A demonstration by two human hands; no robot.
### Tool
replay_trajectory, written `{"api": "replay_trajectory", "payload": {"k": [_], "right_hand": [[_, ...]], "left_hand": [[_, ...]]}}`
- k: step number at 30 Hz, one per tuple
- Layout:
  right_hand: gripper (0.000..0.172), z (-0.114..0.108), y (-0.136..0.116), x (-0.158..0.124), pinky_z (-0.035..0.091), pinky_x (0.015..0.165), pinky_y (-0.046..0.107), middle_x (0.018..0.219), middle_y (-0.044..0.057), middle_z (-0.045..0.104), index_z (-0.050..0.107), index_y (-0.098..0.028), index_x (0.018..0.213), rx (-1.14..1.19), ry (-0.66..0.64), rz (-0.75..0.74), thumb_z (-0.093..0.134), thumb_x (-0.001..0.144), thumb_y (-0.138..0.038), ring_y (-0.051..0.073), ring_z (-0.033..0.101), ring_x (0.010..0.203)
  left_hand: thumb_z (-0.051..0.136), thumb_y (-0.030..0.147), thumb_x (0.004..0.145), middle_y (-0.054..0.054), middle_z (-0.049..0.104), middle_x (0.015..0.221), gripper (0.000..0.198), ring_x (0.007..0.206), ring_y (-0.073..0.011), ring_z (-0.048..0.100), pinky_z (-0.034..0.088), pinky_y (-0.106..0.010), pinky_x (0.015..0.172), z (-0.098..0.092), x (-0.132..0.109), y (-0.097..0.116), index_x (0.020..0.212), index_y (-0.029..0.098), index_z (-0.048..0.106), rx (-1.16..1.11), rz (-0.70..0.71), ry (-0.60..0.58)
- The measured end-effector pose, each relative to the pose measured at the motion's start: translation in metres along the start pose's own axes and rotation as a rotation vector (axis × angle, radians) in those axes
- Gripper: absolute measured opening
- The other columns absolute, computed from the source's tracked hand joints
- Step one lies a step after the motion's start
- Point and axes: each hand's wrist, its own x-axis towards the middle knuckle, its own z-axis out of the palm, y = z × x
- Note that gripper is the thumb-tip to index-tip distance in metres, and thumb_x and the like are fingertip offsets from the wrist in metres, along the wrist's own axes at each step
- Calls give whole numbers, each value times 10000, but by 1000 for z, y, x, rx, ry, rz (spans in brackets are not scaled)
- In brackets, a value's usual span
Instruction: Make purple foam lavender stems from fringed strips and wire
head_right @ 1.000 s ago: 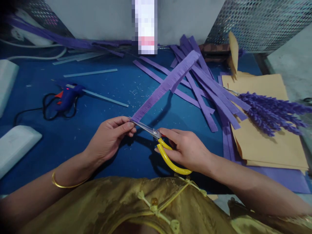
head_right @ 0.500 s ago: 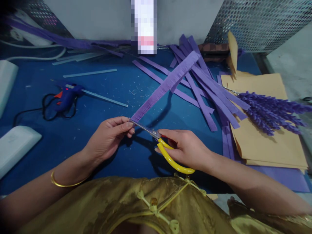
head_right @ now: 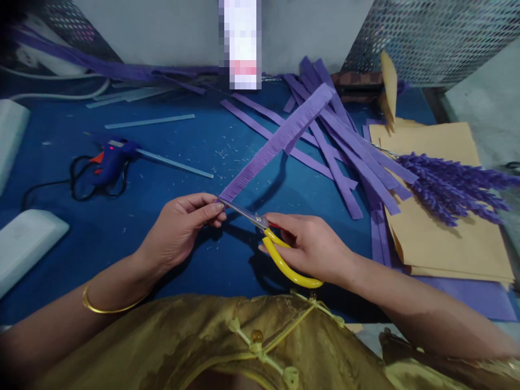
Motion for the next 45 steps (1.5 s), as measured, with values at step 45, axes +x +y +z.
{"api": "replay_trajectory", "payload": {"k": [45], "right_hand": [[429, 3, 1, -1, 400, 551, 237, 823, 40, 702, 653, -178, 1222, -136, 84, -115, 638, 909, -469, 118, 561, 578]], "left_hand": [[811, 233, 711, 2, 697, 634, 86, 580, -84, 597, 464, -185, 568, 2, 0, -3, 714, 169, 754, -53, 35, -1]]}}
